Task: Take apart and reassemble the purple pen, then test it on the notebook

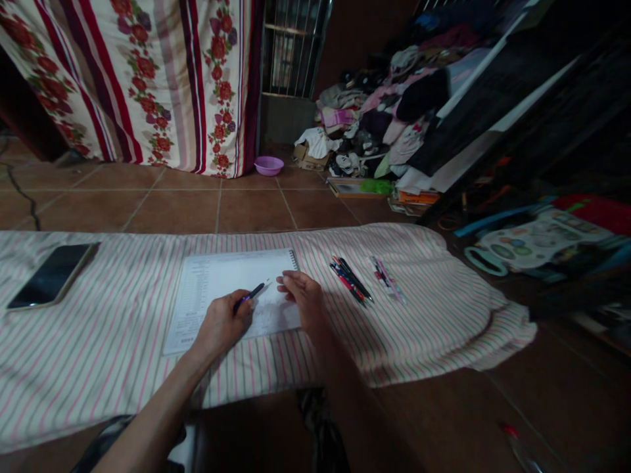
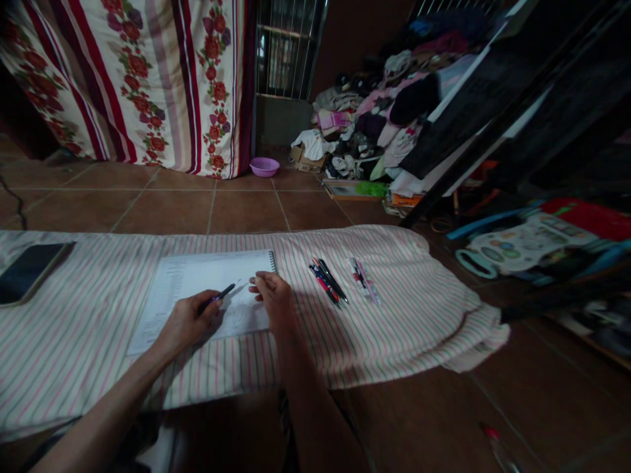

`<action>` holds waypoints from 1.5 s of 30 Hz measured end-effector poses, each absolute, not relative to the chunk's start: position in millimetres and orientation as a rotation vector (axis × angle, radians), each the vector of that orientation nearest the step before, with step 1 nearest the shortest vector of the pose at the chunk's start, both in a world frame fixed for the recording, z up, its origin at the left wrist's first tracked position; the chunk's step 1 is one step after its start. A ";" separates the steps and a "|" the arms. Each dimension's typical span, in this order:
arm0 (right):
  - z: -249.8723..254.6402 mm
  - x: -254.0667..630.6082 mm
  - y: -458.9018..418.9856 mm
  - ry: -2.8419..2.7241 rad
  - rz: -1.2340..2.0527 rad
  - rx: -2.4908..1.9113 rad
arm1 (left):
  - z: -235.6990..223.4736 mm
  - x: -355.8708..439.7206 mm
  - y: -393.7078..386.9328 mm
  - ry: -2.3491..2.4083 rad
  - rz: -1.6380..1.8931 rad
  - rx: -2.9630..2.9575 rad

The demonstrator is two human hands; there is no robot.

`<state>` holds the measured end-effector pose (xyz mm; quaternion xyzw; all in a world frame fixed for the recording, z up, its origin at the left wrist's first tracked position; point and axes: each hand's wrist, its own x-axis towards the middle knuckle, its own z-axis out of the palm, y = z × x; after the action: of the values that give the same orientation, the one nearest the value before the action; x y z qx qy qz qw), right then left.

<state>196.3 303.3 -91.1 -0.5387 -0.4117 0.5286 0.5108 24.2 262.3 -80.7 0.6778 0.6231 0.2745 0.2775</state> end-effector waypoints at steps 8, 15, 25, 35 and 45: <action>-96.5 215.0 308.3 -1.521 0.688 -1.498 | -80.8 23.5 262.8 1.700 0.734 1.805; -106.6 215.6 310.2 -1.738 0.284 -1.663 | -81.1 22.5 263.1 1.698 0.720 1.825; -118.8 216.6 318.7 -1.790 0.146 -1.659 | -82.7 23.3 263.6 1.707 0.736 1.808; -114.1 208.5 316.8 -1.842 0.062 -1.629 | -84.4 25.6 264.4 1.699 0.748 1.804; -121.7 205.8 316.2 -1.922 -0.018 -1.627 | -81.6 26.0 263.8 1.697 0.758 1.772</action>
<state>205.8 316.2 -121.7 -0.6150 -0.7265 -0.0068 0.3064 26.0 263.8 -81.6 0.6618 0.6340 0.2829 0.2828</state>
